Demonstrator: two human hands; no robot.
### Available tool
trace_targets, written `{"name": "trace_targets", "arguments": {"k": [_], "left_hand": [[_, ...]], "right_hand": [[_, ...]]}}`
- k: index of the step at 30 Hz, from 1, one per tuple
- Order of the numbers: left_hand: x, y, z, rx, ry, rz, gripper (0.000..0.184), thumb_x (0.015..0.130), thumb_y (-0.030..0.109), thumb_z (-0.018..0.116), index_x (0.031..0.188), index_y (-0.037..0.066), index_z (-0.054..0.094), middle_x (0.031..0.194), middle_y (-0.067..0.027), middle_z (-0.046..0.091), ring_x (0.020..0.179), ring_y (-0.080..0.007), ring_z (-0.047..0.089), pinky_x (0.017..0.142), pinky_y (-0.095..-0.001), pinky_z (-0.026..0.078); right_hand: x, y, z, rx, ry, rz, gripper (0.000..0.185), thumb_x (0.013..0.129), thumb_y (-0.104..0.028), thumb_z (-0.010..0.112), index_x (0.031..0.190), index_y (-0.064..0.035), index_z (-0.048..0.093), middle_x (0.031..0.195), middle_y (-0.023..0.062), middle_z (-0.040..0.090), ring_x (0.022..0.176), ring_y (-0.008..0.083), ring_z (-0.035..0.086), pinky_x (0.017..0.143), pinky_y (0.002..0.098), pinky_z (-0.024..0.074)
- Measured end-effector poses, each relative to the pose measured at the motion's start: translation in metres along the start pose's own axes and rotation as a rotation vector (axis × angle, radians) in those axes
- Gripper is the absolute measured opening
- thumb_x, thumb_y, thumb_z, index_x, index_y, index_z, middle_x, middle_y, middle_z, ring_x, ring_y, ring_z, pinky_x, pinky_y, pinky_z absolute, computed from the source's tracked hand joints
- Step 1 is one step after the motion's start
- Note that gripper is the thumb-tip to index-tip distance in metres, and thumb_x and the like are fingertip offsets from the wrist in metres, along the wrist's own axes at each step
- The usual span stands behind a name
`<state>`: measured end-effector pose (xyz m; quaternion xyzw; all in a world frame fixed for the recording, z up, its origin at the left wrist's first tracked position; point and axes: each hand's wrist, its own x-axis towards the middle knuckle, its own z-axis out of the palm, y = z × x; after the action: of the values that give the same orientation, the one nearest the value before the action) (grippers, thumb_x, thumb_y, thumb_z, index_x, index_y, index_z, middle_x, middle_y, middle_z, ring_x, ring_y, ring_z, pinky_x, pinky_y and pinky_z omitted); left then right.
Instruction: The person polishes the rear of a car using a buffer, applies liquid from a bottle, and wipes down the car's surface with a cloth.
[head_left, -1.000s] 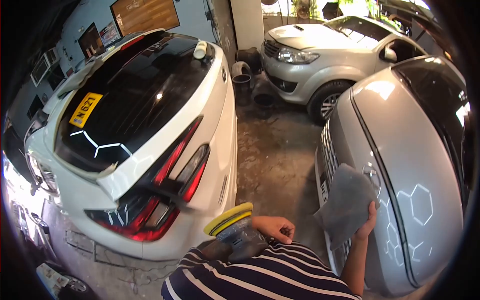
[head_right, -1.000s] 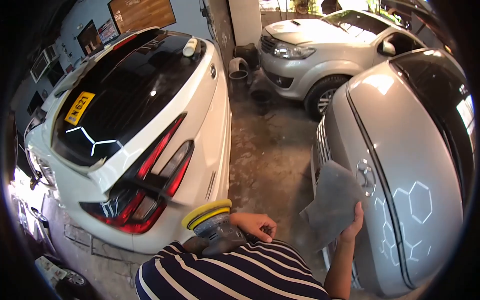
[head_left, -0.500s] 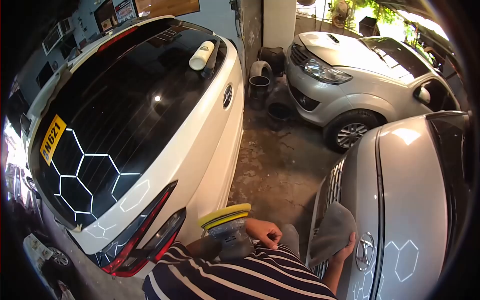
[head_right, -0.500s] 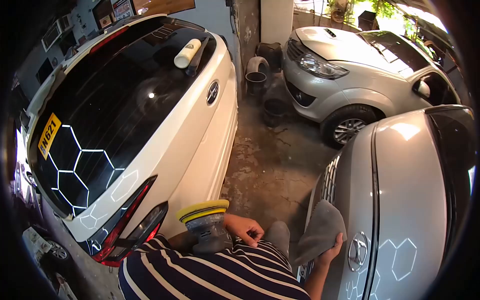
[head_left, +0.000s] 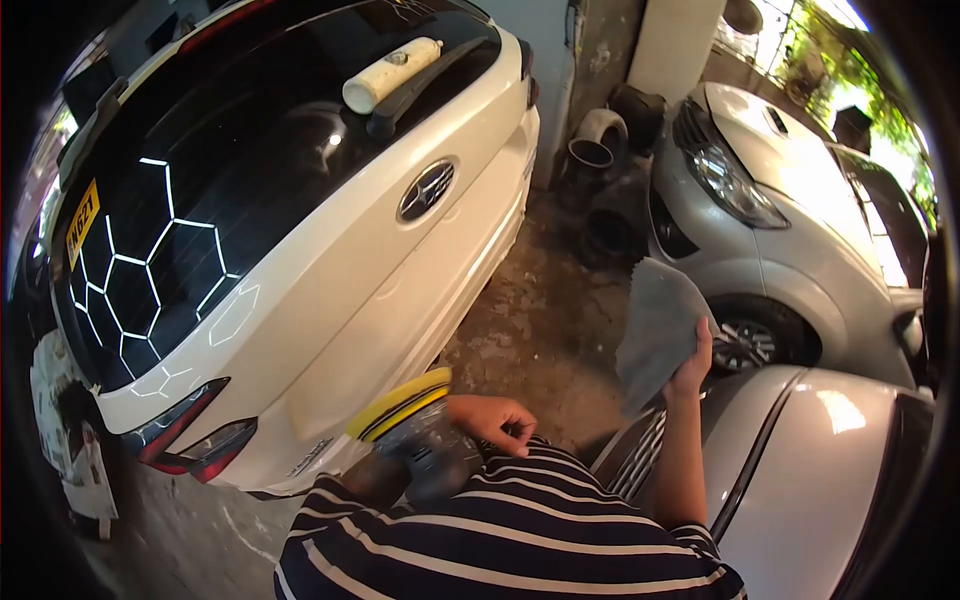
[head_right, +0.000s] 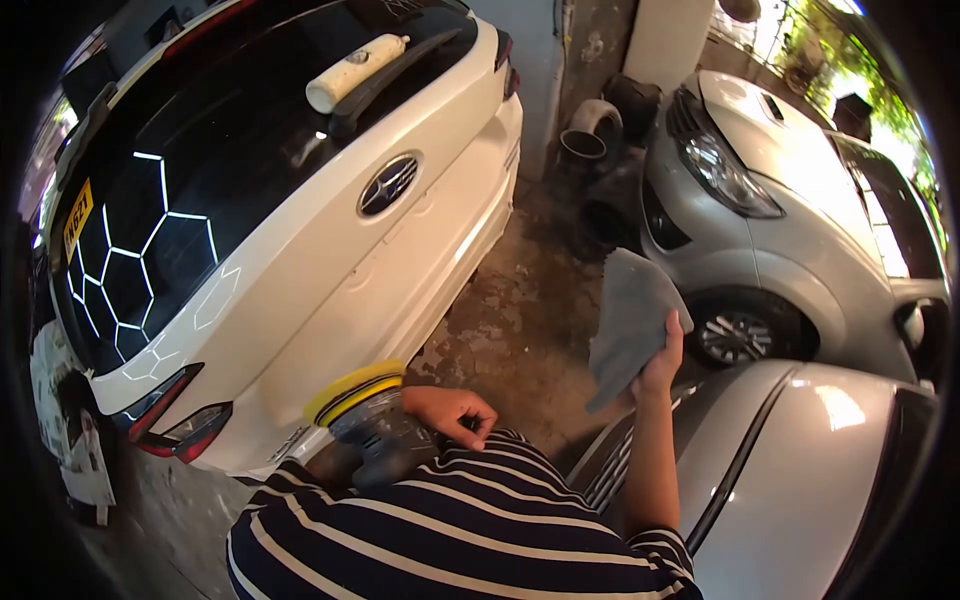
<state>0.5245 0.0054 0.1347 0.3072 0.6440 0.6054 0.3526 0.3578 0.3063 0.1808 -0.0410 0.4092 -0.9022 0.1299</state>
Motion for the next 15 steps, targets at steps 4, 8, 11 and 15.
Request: {"name": "trace_targets", "arguments": {"k": [4, 8, 11, 15], "left_hand": [[0.01, -0.022, -0.034, -0.061, 0.103, 0.017, 0.027, 0.098, 0.027, 0.072, 0.089, 0.003, 0.064, 0.091, -0.0059, 0.07, 0.09, -0.0121, 0.061, 0.082, -0.032, 0.048], [0.025, -0.029, -0.078, -0.219, 0.169, 0.045, 0.023, 0.099, 0.021, 0.071, 0.09, 0.003, 0.061, 0.102, -0.0077, 0.065, 0.111, -0.0182, 0.058, 0.101, -0.0391, 0.043], [0.034, -0.043, -0.13, -0.137, 0.212, 0.038, 0.022, 0.098, 0.021, 0.071, 0.09, 0.003, 0.061, 0.096, -0.0057, 0.063, 0.108, -0.0167, 0.058, 0.098, -0.0369, 0.044], [0.048, -0.037, -0.171, -0.227, 0.291, 0.074, 0.022, 0.097, 0.021, 0.072, 0.092, 0.004, 0.06, 0.094, -0.0031, 0.062, 0.097, -0.0121, 0.056, 0.089, -0.0317, 0.044]], "right_hand": [[0.114, -0.007, 0.053, 0.022, -0.157, -0.001, 0.067, 0.102, -0.053, 0.052, 0.141, 0.0011, 0.051, 0.134, 0.0147, 0.063, 0.12, 0.0296, 0.063, 0.103, 0.0423, 0.0503], [0.219, 0.009, 0.135, -0.083, -0.205, 0.026, 0.058, 0.103, -0.047, 0.056, 0.138, 0.0, 0.055, 0.127, 0.0084, 0.065, 0.113, 0.0182, 0.062, 0.102, 0.0348, 0.0467], [0.28, 0.039, 0.212, -0.523, -0.514, -0.314, 0.069, 0.105, -0.047, 0.053, 0.151, 0.0037, 0.041, 0.148, 0.016, 0.049, 0.139, 0.027, 0.044, 0.119, 0.0355, 0.028], [0.334, 0.104, 0.292, -1.407, -0.669, -0.781, 0.086, 0.094, -0.064, 0.056, 0.164, -0.0233, 0.025, 0.171, 0.0213, 0.009, 0.158, 0.0427, 0.006, 0.121, 0.0668, 0.008]]}}
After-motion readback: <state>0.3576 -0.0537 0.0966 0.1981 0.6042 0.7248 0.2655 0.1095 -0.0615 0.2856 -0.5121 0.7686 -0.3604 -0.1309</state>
